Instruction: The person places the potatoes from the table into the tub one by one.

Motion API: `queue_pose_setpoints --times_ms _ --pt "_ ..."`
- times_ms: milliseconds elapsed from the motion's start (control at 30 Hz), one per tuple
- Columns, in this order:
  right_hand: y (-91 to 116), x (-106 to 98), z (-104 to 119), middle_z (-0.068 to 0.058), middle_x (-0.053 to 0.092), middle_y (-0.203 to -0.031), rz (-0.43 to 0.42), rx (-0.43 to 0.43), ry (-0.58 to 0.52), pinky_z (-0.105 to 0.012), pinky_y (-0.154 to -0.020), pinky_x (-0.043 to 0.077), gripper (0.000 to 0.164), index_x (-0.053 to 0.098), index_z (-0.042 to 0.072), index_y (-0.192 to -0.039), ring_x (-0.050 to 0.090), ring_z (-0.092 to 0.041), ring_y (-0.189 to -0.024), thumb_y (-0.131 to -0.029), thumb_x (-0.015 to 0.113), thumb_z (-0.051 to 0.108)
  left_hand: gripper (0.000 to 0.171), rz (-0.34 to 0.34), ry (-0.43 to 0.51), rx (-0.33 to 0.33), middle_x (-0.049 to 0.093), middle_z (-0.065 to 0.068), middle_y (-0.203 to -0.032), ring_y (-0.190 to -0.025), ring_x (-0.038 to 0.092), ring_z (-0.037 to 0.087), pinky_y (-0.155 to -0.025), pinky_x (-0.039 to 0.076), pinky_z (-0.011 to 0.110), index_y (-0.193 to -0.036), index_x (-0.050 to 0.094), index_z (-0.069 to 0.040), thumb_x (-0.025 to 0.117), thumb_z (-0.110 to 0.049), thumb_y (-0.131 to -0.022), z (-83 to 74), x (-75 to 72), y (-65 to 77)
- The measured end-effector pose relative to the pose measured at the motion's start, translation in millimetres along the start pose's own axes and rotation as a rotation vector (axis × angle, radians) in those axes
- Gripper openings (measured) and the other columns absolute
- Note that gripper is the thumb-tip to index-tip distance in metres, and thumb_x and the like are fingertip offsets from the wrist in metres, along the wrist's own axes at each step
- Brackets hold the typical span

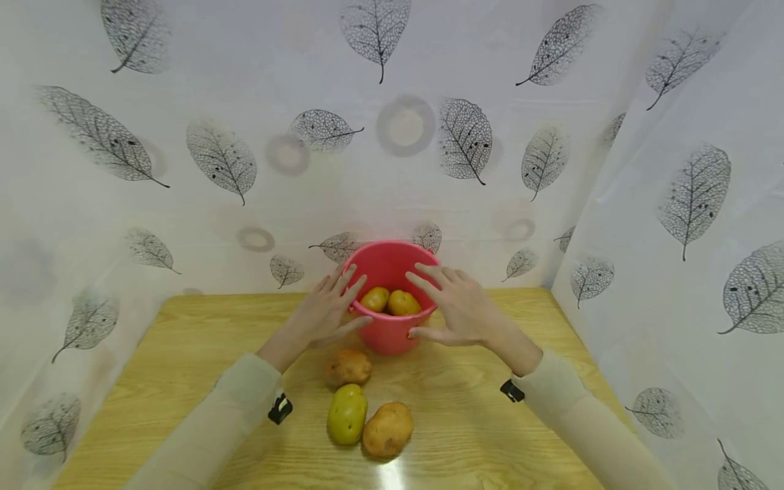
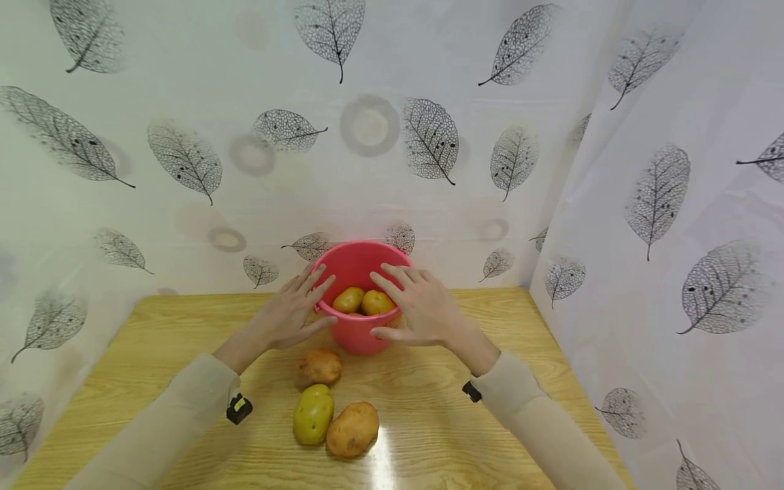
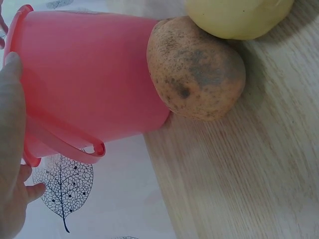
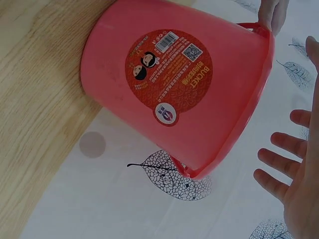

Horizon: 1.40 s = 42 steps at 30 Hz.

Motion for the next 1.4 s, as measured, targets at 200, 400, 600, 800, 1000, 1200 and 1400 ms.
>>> queue_pose_setpoints --times_ms 200,400,600,800,1000,1200,1400 --pt "8.9 -1.5 10.4 -0.015 0.056 -0.157 -0.032 -0.048 0.032 -0.054 -0.108 0.056 0.095 0.052 0.012 -0.155 0.062 -0.036 -0.134 -0.095 0.038 0.085 0.088 -0.008 -0.012 0.004 0.024 0.022 -0.175 -0.164 0.019 0.046 -0.129 0.032 0.062 -0.166 0.030 -0.006 0.052 -0.063 -0.103 0.4 1.3 -0.5" --pt "16.7 -2.2 20.9 -0.014 0.057 -0.156 -0.046 -0.105 0.049 -0.052 -0.104 0.058 0.095 0.050 0.013 -0.157 0.061 -0.034 -0.135 -0.095 0.040 0.084 0.088 -0.009 0.001 -0.003 0.025 0.022 -0.175 -0.164 0.019 0.046 -0.129 0.031 0.062 -0.166 0.030 -0.006 0.053 -0.062 -0.102 0.1 0.4 0.2" --pt "26.8 -1.1 29.9 -0.014 0.059 -0.154 -0.100 -0.138 0.056 -0.049 -0.102 0.058 0.097 0.050 0.013 -0.157 0.064 -0.032 -0.131 -0.097 0.028 0.085 0.088 -0.014 -0.001 0.003 0.026 0.023 -0.174 -0.164 0.019 0.046 -0.130 0.031 0.061 -0.166 0.031 -0.005 0.053 -0.062 -0.103 0.1 -0.3 0.4" --pt "37.1 0.1 40.1 -0.013 0.059 -0.154 -0.110 -0.148 0.035 -0.046 -0.099 0.060 0.096 0.053 0.012 -0.154 0.065 -0.031 -0.127 -0.096 0.031 0.085 0.088 -0.010 -0.003 0.001 0.026 0.022 -0.174 -0.164 0.020 0.046 -0.130 0.031 0.061 -0.166 0.031 -0.006 0.052 -0.063 -0.103 -0.1 -0.4 0.2" --pt "49.5 6.5 52.5 -0.012 0.060 -0.154 -0.071 -0.184 0.027 -0.046 -0.103 0.059 0.094 0.053 0.013 -0.154 0.065 -0.029 -0.128 -0.092 0.047 0.084 0.087 -0.015 -0.018 0.007 0.027 0.022 -0.174 -0.163 0.022 0.047 -0.130 0.032 0.061 -0.166 0.032 -0.005 0.052 -0.063 -0.103 -1.0 -0.4 1.0" --pt "60.2 16.8 63.4 -0.011 0.062 -0.152 -0.053 -0.216 0.030 -0.044 -0.106 0.059 0.097 0.053 0.015 -0.155 0.064 -0.028 -0.131 -0.087 0.056 0.085 0.088 -0.004 -0.026 0.001 0.026 0.022 -0.174 -0.164 0.020 0.046 -0.131 0.030 0.060 -0.167 0.029 -0.006 0.051 -0.063 -0.103 -0.6 0.6 1.3" --pt "68.3 28.2 73.4 -0.011 0.060 -0.153 -0.048 -0.255 0.025 -0.040 -0.101 0.060 0.102 0.052 0.013 -0.155 0.066 -0.025 -0.127 -0.082 0.062 0.085 0.088 -0.001 -0.026 0.001 0.025 0.022 -0.175 -0.164 0.020 0.046 -0.131 0.030 0.060 -0.166 0.029 -0.005 0.051 -0.063 -0.103 -0.5 0.0 0.5"
Point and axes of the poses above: each hand's wrist, its own y-axis away from the middle knuckle, its own x-axis out of the palm, z = x × y, the point moved 1 cm from there along -y, towards the middle knuckle
